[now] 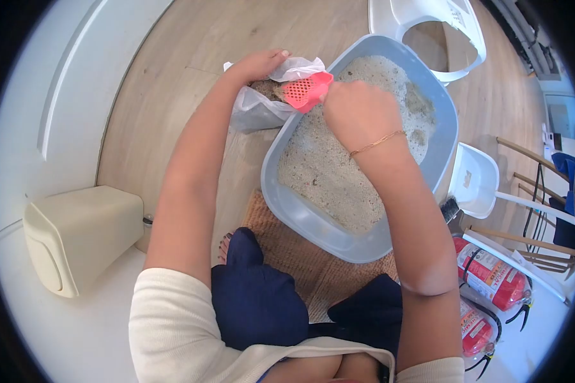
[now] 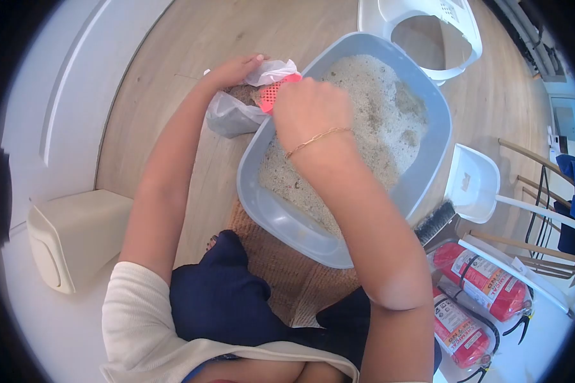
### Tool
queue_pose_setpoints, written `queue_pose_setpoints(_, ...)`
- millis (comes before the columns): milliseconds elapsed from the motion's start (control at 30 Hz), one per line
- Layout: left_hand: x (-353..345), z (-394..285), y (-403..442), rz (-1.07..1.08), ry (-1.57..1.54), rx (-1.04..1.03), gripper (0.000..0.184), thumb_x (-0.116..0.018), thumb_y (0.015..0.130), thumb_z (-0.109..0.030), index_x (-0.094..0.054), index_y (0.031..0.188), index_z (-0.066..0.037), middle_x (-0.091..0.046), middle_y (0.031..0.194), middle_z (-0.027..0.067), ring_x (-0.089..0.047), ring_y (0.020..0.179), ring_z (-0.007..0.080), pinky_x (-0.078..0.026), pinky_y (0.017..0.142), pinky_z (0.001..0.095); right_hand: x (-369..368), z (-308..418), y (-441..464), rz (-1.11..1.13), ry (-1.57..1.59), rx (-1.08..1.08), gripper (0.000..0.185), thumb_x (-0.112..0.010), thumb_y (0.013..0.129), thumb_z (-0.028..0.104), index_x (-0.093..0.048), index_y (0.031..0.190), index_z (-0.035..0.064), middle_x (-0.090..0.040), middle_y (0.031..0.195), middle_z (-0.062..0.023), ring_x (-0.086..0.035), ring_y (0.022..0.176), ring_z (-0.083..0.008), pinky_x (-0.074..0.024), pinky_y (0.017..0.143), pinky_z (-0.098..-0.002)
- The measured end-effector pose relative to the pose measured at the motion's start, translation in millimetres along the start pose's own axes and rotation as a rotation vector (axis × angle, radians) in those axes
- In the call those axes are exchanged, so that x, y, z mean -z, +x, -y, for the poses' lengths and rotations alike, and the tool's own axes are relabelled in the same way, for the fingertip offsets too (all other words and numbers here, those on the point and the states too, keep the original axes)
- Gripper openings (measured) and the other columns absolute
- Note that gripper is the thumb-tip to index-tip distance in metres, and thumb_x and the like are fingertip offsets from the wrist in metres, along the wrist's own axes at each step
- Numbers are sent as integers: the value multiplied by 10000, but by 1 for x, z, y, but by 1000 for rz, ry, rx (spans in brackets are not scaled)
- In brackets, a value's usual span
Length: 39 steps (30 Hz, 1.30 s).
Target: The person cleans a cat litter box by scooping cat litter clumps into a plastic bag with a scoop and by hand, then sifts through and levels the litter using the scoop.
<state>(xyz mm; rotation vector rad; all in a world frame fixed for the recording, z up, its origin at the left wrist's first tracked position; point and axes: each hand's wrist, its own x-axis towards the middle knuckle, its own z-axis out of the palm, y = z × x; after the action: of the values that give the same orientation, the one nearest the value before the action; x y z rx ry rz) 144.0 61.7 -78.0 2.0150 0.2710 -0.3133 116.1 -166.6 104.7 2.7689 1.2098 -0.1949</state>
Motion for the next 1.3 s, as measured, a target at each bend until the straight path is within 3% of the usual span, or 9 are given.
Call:
queue_pose_setpoints(200,4,-15,-19,135,371,-357,424,-625,801,-370,-579,1155,-141,-425,1323,117,-393,1228,291,-325,1002,375,1,-14,-4,-38,20,-27,243,-497,831,237,-648,825,47,-643,779,-173,-634,767,-326,-504,691,-423)
queue_pose_setpoints(433,-6,-26,-10,96,301,-301,251,-576,841,-199,-586,1056,-70,-440,1284,135,-423,1192,231,-342,988,343,23,-41,-11,190,95,-123,321,-433,852,312,-665,938,108,-639,861,-155,-615,811,-325,-474,751,-419)
queue_pose_setpoints(533,-3,-34,-1,-31,54,-251,198,-553,850,-168,-581,1006,-50,-549,1095,100,-508,1043,176,-394,904,307,20,-56,-21,161,244,-141,324,-446,855,312,-663,951,93,-634,834,-168,-605,795,-327,-467,745,-393)
queue_pose_setpoints(600,7,-50,1,-36,28,-384,192,-542,845,-166,-578,977,-31,-625,884,75,-586,779,159,-446,725,298,14,-68,-26,210,399,-123,334,-471,859,327,-653,1000,86,-639,833,-154,-603,783,-308,-458,743,-364)
queue_pose_setpoints(800,8,-64,-12,-87,80,-276,208,-535,839,-158,-590,995,-31,-633,852,74,-588,803,163,-447,738,296,-8,-91,-65,43,593,-125,330,-473,866,345,-647,1033,119,-635,852,-150,-603,811,-314,-459,728,-365)
queue_pose_setpoints(933,7,-59,-10,-98,95,-313,235,-548,825,-193,-602,996,-42,-638,868,75,-595,802,171,-448,742,295,3,-94,-89,127,696,-192,321,-501,868,342,-636,1075,138,-640,852,-136,-606,802,-296,-457,713,-334)
queue_pose_setpoints(1133,13,-70,-9,-125,136,-226,269,-555,812,-219,-613,1020,-59,-632,877,69,-581,826,160,-449,747,306,-2,-111,-111,115,894,-310,338,-541,859,330,-632,1089,99,-657,788,-75,-611,711,-169,-450,662,-306)
queue_pose_setpoints(1200,13,-70,-8,-139,155,-212,260,-555,809,-216,-622,1004,-57,-633,884,75,-580,833,163,-447,753,306,-6,-134,-123,277,795,-555,341,-561,851,314,-635,1087,79,-647,763,-66,-585,727,-125,-444,681,-288)
queue_pose_setpoints(1300,11,-75,-15,-172,160,-263,237,-559,796,-203,-631,973,-64,-630,881,86,-582,840,175,-451,752,310,-63,-169,-128,393,754,-530,326,-575,830,273,-634,1102,104,-635,898,-104,-599,842,-182,-449,769,-311)
